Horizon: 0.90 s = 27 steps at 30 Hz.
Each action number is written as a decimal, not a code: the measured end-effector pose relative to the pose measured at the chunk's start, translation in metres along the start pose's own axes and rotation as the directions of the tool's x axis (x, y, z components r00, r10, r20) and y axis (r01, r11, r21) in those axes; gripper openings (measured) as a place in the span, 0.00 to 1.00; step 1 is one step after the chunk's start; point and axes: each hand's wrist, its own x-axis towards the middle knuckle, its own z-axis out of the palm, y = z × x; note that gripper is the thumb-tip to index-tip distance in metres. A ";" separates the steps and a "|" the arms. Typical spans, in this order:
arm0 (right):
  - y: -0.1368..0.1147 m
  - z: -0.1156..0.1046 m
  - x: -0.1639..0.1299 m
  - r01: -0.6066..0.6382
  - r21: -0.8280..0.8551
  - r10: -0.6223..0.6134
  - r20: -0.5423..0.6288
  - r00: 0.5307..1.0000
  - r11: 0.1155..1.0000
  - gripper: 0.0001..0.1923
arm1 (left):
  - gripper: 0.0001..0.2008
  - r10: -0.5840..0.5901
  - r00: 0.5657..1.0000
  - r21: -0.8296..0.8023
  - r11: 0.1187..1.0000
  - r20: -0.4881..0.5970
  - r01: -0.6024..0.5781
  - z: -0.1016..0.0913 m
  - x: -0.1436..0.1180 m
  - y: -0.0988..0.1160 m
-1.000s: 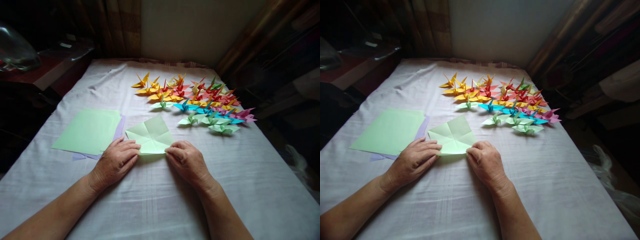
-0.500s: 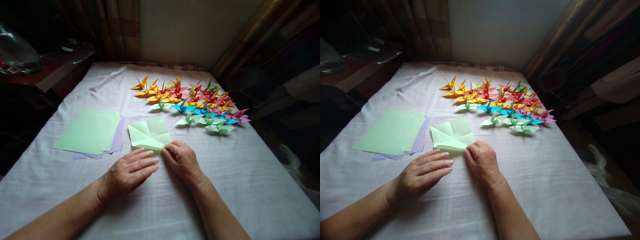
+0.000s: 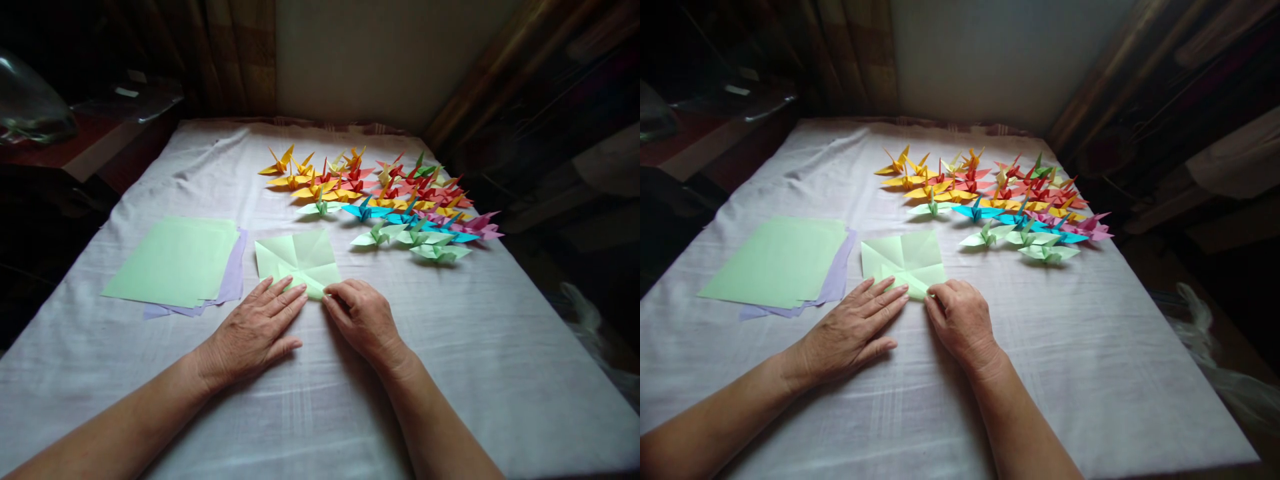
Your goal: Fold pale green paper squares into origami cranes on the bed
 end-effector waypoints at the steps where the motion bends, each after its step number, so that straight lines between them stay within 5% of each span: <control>1: 0.001 0.000 0.000 -0.014 -0.001 0.014 -0.006 1.000 1.000 0.04 | 0.30 -0.005 1.000 0.009 1.000 0.009 0.005 0.000 0.000 0.000; 27: 0.007 -0.014 0.000 -0.161 0.092 0.155 0.060 0.986 0.983 0.05 | 0.35 -0.017 0.997 -0.010 1.000 0.072 0.018 -0.001 0.008 -0.017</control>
